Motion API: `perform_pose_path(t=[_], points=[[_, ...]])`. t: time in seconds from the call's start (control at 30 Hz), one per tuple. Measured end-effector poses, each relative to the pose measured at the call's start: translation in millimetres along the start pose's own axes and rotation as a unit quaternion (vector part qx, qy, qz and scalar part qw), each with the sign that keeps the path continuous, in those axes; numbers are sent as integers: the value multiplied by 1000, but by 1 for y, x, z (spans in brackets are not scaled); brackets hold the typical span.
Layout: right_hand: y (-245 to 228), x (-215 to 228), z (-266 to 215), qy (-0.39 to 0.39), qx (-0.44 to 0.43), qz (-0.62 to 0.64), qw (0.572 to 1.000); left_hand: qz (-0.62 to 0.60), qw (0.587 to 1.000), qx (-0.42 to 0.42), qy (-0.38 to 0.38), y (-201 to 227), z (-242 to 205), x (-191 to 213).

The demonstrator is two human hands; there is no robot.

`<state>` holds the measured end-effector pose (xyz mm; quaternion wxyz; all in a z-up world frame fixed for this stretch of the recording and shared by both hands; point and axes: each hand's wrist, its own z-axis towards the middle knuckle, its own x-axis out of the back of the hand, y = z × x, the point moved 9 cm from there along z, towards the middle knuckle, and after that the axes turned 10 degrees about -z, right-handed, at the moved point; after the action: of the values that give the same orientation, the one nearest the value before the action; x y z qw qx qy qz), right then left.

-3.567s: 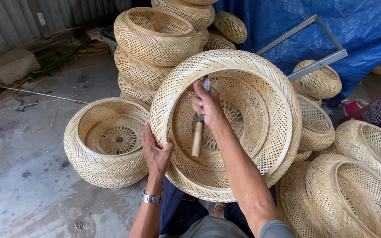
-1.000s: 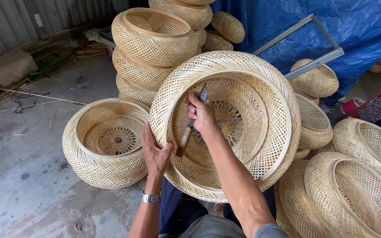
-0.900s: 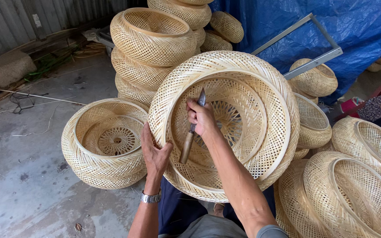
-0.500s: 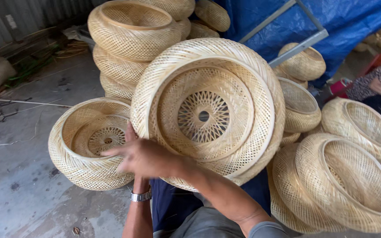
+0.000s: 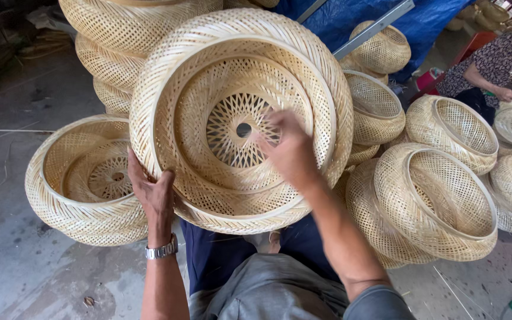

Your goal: The person uses a wooden mallet to tap the rim and sides of a woven bamboo basket, likely to tighten the weave or smooth the edges. The person rotates the basket to access different sections while seated on the floor.

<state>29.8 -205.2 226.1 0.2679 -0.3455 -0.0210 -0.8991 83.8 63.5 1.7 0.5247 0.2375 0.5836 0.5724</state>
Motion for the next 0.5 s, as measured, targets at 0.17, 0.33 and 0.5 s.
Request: perform_pose_path(t=[0.17, 0.33, 0.5], points=[[116, 87, 21, 13, -210, -14, 978, 50, 998, -44, -20, 20, -4, -14], [182, 122, -3, -12, -353, 46, 935, 27, 998, -40, -30, 18, -3, -15], [220, 94, -41, -178, -386, -113, 898, -43, 995, -68, -51, 29, -1, -12]])
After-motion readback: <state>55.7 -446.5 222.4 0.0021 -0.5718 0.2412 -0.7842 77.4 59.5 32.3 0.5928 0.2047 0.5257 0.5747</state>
